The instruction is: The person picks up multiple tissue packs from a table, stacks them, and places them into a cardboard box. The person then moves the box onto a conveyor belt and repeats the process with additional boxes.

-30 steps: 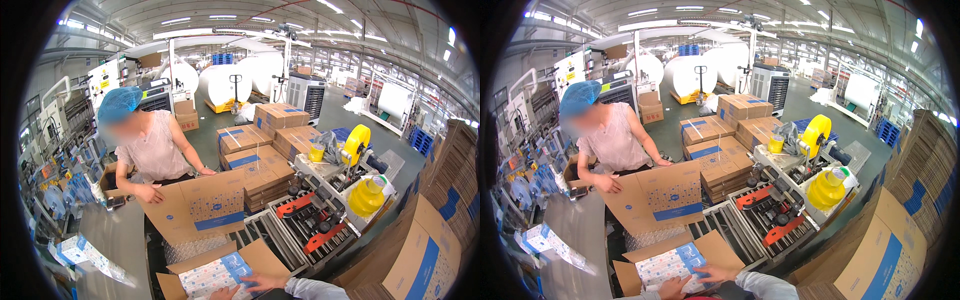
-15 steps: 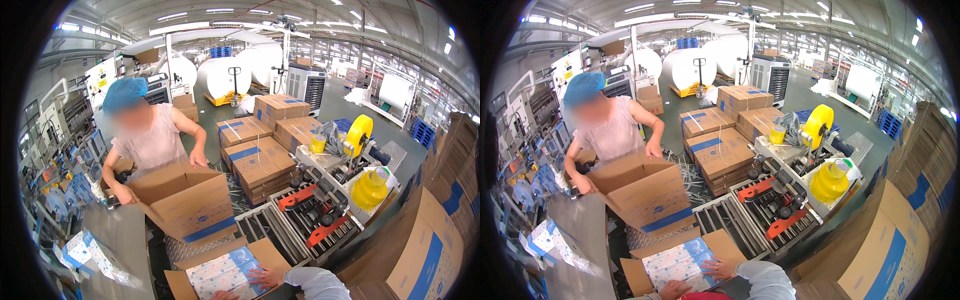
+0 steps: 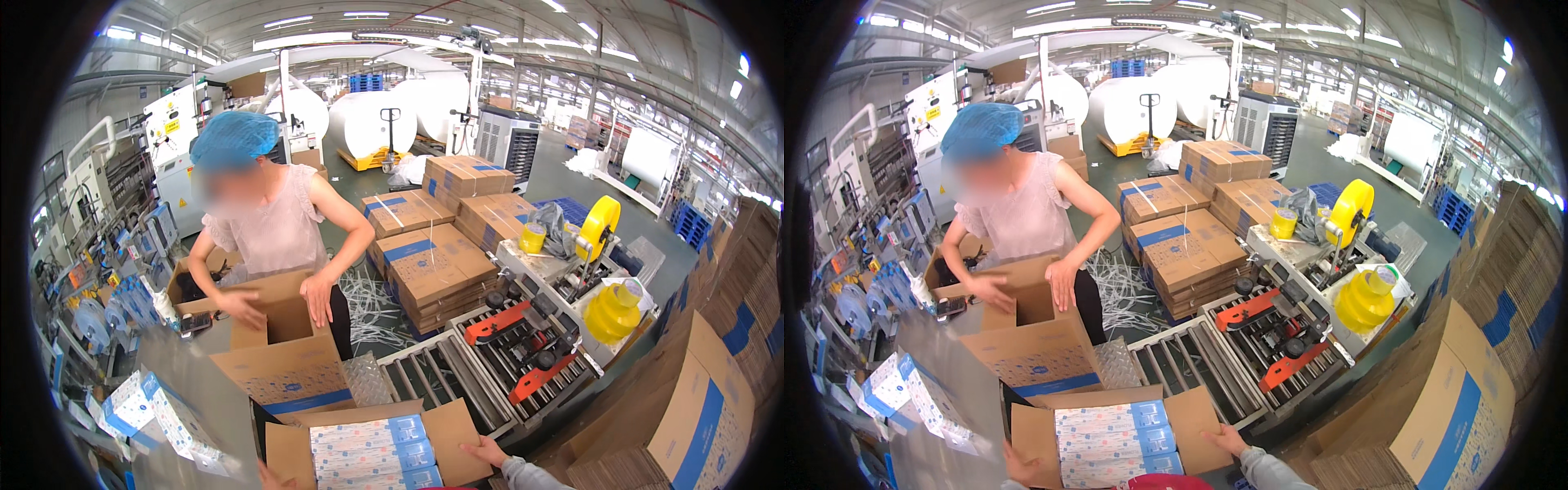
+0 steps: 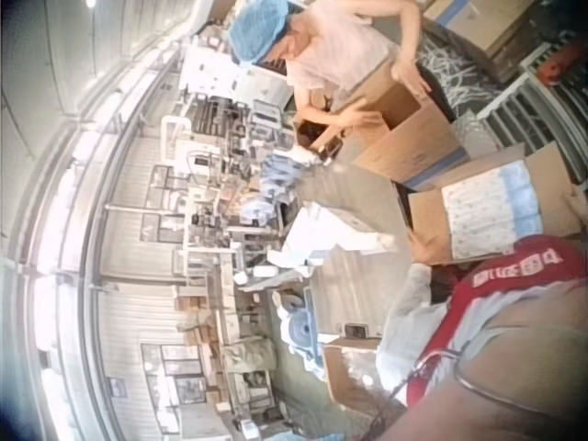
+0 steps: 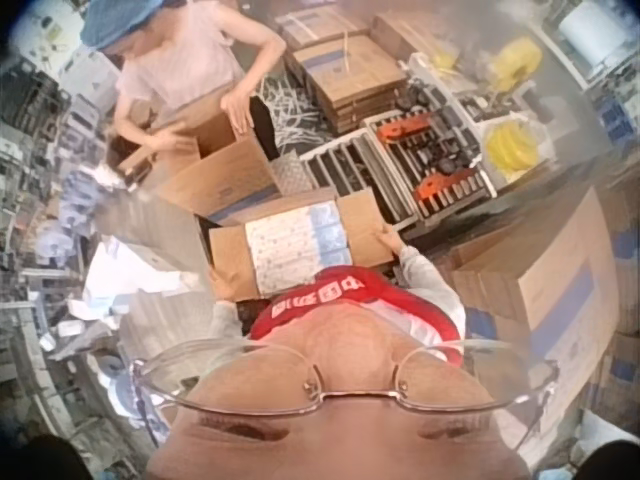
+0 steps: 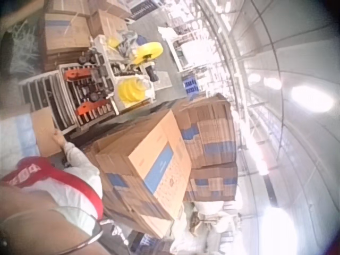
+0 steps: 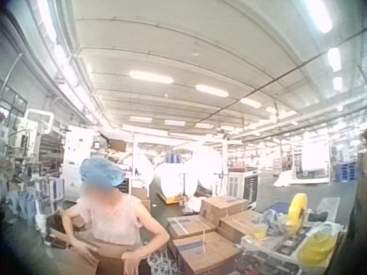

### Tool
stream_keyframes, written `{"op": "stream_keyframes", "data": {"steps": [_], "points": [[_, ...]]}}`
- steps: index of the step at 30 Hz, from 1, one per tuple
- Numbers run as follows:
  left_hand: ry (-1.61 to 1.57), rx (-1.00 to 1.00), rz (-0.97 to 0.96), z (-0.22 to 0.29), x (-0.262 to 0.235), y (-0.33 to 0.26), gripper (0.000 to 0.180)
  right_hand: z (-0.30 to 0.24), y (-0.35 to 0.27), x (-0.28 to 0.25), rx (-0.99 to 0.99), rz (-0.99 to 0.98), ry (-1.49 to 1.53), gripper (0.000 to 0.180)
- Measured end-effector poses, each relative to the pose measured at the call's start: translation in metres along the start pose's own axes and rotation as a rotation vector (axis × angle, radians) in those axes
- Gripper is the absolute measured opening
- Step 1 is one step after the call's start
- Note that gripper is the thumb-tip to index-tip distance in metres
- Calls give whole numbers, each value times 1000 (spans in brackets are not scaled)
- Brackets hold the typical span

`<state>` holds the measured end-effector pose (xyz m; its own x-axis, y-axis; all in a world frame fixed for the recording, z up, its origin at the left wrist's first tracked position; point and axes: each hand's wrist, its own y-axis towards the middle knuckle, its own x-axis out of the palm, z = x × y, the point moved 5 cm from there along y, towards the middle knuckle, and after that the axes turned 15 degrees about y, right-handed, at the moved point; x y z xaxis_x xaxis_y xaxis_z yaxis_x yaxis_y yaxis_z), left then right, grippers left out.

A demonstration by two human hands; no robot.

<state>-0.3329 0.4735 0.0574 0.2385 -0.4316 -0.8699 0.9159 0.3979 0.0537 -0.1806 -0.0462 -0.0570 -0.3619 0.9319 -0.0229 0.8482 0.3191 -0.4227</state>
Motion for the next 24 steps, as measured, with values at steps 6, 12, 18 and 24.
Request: {"op": "stream_keyframes", "data": {"steps": [6, 12, 18, 24], "points": [[296, 850, -91, 85, -9, -30, 66, -56, 15, 168, -84, -364, -752, 100], [326, 789, -1016, -33, 163, -70, 114, -91, 26, 217, 515, -580, -708, 101], [279, 510, -673, 41, 86, 42, 139, -150, 46, 218, -622, -234, -771, 50], [95, -276, -587, -22, 140, 47, 148, -211, 126, 209, -340, -232, -739, 60]]}}
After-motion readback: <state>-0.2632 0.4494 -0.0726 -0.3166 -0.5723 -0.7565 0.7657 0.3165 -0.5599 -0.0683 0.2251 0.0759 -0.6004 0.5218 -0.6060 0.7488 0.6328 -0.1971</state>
